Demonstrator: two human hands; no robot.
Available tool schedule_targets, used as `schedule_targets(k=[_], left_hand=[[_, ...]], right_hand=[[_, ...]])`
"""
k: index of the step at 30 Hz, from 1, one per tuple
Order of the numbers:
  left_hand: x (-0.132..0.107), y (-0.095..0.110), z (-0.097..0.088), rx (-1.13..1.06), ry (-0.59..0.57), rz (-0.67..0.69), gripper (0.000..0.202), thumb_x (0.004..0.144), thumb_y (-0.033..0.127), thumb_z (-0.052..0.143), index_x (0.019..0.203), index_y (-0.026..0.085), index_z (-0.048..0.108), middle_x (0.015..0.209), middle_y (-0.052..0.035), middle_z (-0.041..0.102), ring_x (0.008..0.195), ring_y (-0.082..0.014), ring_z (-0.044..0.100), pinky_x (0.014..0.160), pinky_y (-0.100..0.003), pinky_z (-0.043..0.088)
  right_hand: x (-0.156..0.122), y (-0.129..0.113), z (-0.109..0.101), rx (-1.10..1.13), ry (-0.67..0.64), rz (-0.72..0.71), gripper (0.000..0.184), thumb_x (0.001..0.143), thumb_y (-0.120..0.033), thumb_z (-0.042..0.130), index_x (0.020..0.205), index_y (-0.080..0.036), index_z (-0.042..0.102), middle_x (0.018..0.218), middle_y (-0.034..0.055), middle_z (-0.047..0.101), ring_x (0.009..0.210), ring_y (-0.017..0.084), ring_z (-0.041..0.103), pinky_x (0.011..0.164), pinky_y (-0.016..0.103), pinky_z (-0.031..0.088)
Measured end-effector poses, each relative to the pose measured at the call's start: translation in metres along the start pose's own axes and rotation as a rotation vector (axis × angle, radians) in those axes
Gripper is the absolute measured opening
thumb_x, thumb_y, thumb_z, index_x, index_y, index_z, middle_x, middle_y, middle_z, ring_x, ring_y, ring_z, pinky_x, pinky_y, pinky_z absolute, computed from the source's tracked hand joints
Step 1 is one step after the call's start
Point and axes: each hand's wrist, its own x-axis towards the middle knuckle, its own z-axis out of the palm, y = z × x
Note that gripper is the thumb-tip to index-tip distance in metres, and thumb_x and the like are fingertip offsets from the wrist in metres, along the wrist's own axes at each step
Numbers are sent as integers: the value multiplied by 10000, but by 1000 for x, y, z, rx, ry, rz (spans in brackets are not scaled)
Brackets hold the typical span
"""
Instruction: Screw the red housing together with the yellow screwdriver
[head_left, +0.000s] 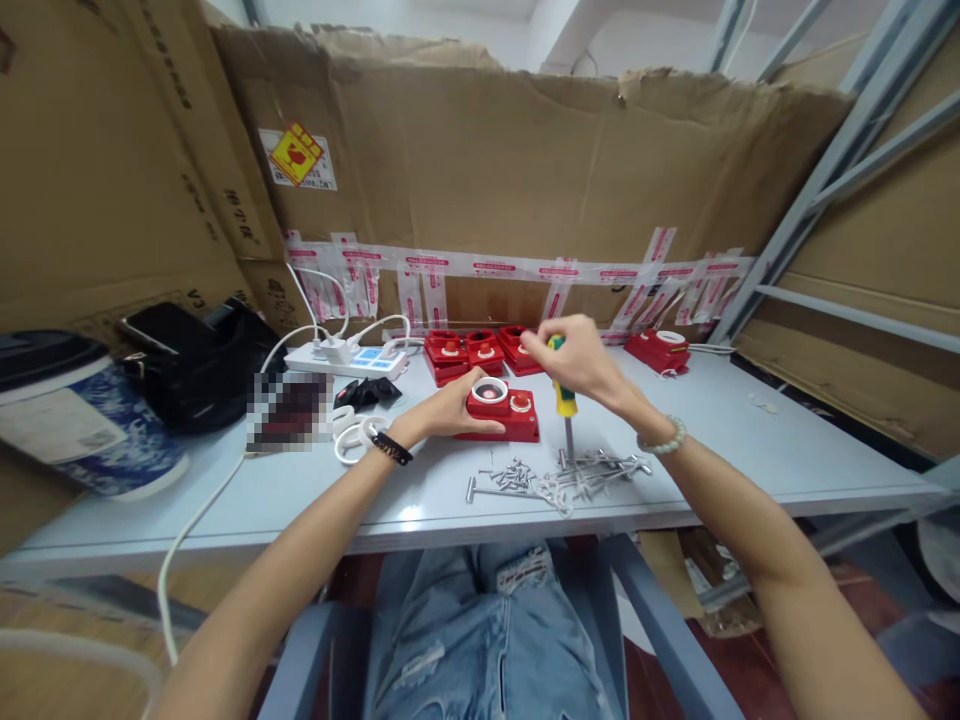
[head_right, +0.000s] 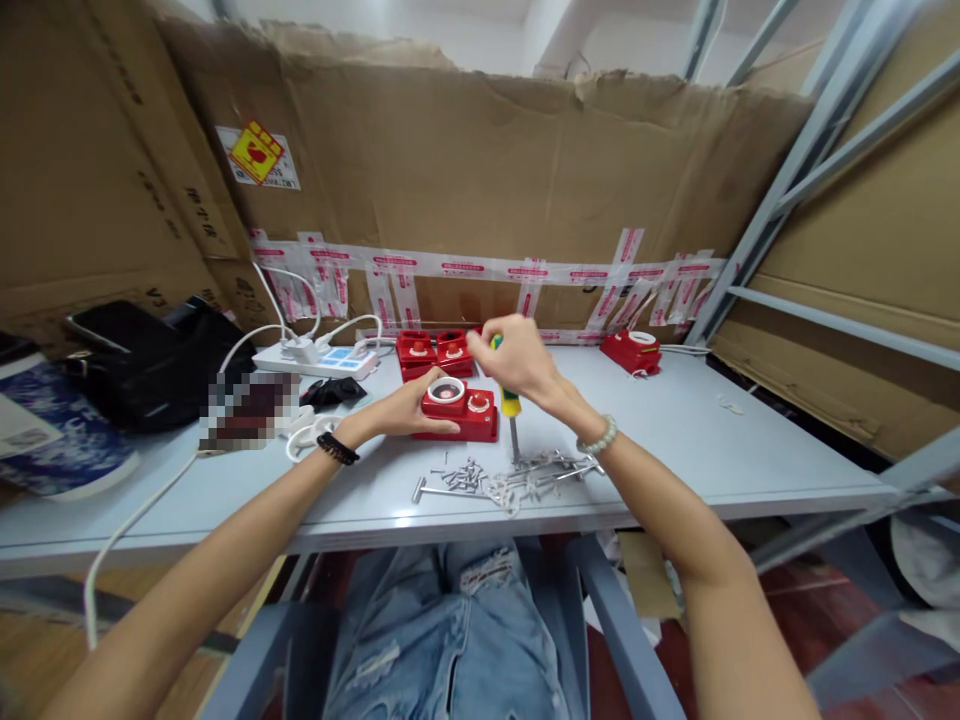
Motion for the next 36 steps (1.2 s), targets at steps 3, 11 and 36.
schedule_targets(k=[3,11,36], left_hand=[[-1,1,0,-1,14,-30,651,635,520,744,1118,188,461,1101,-95,603,979,-261,605,851,-397,475],[-2,2,1,2,34,-48,641,636,529,735,1109,202,453,1113,-94,610,997,-264,608,864,-396,475],[-1,2,2,52,36,-31,651,640,551,725,1112,186,465,1123,-101,590,1003,-284,598,860,-416,481]], right_hand=[[9,9,4,17,393,-13,358,815,-344,466,505,-199,362,477,-40,357,494,84,310,541,253,304],[11,21,16,-17,497,57,347,848,-372,417,547,-218,340,525,-20,381,530,111,358,569,253,350],[-1,-37,-4,-734,44,66,368,870,-437,481,647,-154,554,593,108,541,578,181,483,535,305,278]])
